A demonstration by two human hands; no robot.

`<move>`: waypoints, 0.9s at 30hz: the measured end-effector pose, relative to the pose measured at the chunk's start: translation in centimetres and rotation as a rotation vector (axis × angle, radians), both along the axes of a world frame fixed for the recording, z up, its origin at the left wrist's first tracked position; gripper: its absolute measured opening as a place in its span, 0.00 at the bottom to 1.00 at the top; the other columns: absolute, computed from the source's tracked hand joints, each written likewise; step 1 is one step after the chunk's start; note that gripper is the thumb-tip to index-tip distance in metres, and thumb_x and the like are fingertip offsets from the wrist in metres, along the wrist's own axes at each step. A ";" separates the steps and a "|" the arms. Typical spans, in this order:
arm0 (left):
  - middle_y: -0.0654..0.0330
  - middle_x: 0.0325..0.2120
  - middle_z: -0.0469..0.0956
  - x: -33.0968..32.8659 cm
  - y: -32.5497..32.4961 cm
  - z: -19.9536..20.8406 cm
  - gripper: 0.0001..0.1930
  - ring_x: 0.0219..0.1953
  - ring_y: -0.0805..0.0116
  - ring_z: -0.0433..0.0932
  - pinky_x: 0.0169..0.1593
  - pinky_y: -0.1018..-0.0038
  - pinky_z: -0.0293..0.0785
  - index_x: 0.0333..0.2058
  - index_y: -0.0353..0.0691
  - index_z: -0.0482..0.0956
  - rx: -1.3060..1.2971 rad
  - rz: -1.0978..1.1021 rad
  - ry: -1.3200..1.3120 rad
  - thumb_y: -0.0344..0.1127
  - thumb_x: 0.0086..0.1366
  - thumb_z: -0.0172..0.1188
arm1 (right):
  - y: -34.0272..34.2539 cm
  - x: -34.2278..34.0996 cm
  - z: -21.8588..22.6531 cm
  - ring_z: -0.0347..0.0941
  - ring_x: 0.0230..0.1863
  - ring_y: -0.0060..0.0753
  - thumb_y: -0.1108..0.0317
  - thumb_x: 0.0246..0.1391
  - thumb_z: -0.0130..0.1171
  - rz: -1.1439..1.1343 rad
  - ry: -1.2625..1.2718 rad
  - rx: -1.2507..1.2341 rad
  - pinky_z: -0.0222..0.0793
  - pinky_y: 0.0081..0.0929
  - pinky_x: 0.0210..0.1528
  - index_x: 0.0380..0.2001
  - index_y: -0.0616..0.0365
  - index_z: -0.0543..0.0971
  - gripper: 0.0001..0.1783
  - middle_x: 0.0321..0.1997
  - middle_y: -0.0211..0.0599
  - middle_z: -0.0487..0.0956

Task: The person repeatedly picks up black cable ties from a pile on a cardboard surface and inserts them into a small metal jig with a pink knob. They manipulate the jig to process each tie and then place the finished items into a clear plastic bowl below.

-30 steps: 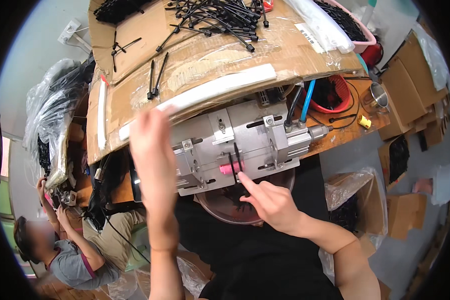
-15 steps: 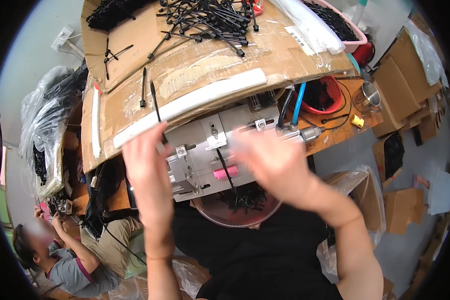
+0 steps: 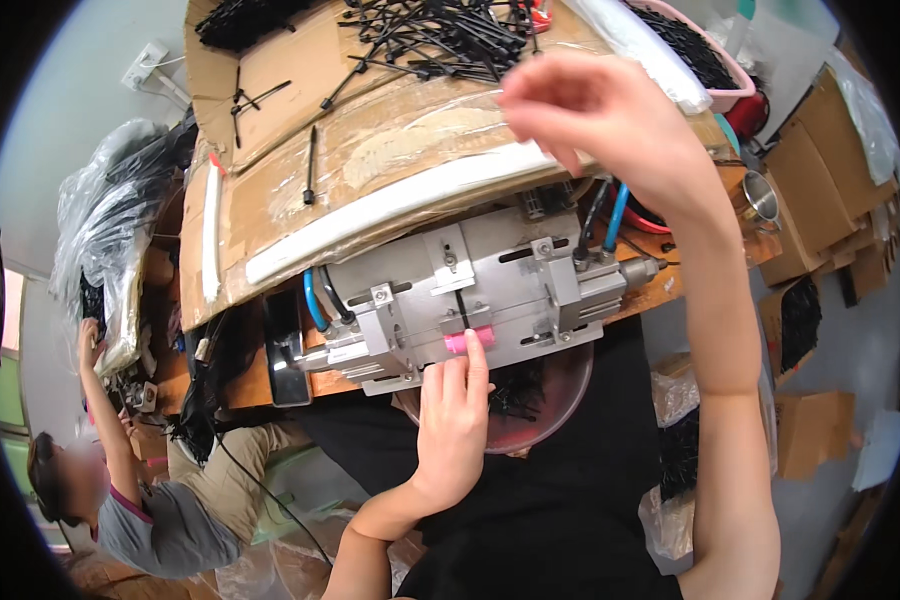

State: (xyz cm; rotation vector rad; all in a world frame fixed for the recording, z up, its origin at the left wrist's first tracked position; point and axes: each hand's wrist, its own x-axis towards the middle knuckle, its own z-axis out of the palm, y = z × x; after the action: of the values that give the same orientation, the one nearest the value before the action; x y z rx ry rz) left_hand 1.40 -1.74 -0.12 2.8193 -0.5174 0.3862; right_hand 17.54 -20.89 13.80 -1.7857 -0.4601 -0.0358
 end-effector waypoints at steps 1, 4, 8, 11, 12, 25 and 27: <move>0.55 0.36 0.70 -0.1 0.1 0.2 0.34 0.39 0.61 0.70 0.46 0.71 0.71 0.60 0.23 0.64 -0.012 -0.008 0.010 0.21 0.50 0.57 | -0.7 -1.8 -0.6 0.69 0.25 0.14 0.75 0.52 0.61 -0.034 0.032 0.006 0.65 0.15 0.26 0.36 0.63 0.79 0.07 0.28 0.29 0.78; 0.53 0.36 0.70 0.2 1.5 1.2 0.33 0.40 0.56 0.69 0.46 0.64 0.70 0.60 0.28 0.65 -0.091 -0.035 0.077 0.25 0.55 0.64 | 0.7 -6.7 -6.4 0.74 0.26 0.23 0.80 0.46 0.66 -0.066 -0.224 0.140 0.72 0.23 0.28 0.39 0.62 0.80 0.14 0.30 0.33 0.80; 0.54 0.34 0.73 7.2 5.2 6.9 0.26 0.41 0.53 0.70 0.47 0.61 0.68 0.56 0.38 0.73 -0.129 0.033 -0.210 0.20 0.57 0.57 | 2.2 -13.3 -12.3 0.74 0.25 0.36 0.78 0.41 0.71 -0.074 -0.446 -0.258 0.71 0.30 0.26 0.48 0.64 0.78 0.26 0.27 0.39 0.77; 0.51 0.39 0.71 13.8 10.1 8.4 0.19 0.38 0.57 0.72 0.44 0.66 0.71 0.51 0.42 0.76 -0.231 0.214 -0.277 0.25 0.60 0.61 | 4.3 -15.1 -14.7 0.69 0.21 0.30 0.79 0.42 0.70 -0.085 -0.490 -0.371 0.66 0.29 0.23 0.55 0.69 0.74 0.33 0.24 0.35 0.75; 0.52 0.37 0.72 15.4 11.2 9.0 0.20 0.35 0.61 0.73 0.42 0.69 0.72 0.50 0.41 0.77 -0.217 0.160 -0.188 0.25 0.57 0.64 | 4.5 -15.4 -15.2 0.69 0.21 0.28 0.78 0.42 0.70 -0.073 -0.469 -0.437 0.66 0.28 0.22 0.55 0.70 0.73 0.33 0.23 0.33 0.74; 0.55 0.29 0.71 6.1 5.7 7.2 0.24 0.32 0.63 0.70 0.40 0.69 0.69 0.52 0.34 0.75 -0.306 0.154 -0.267 0.20 0.54 0.63 | 4.9 -14.4 -15.0 0.78 0.27 0.27 0.67 0.45 0.70 -0.127 -0.510 -0.534 0.73 0.22 0.27 0.53 0.67 0.76 0.30 0.31 0.36 0.82; 0.54 0.32 0.72 2.0 4.0 5.0 0.34 0.35 0.60 0.70 0.41 0.67 0.70 0.60 0.31 0.68 -0.295 0.083 -0.181 0.18 0.52 0.64 | 4.6 -14.3 -13.9 0.79 0.27 0.29 0.65 0.44 0.72 -0.154 -0.508 -0.488 0.73 0.22 0.26 0.51 0.66 0.77 0.30 0.31 0.36 0.82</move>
State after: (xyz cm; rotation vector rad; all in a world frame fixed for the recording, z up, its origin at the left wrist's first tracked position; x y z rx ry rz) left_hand 3.38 2.24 4.83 2.5387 -0.3461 0.6792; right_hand 3.26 -16.28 -0.11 -2.2945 -0.7364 -0.5342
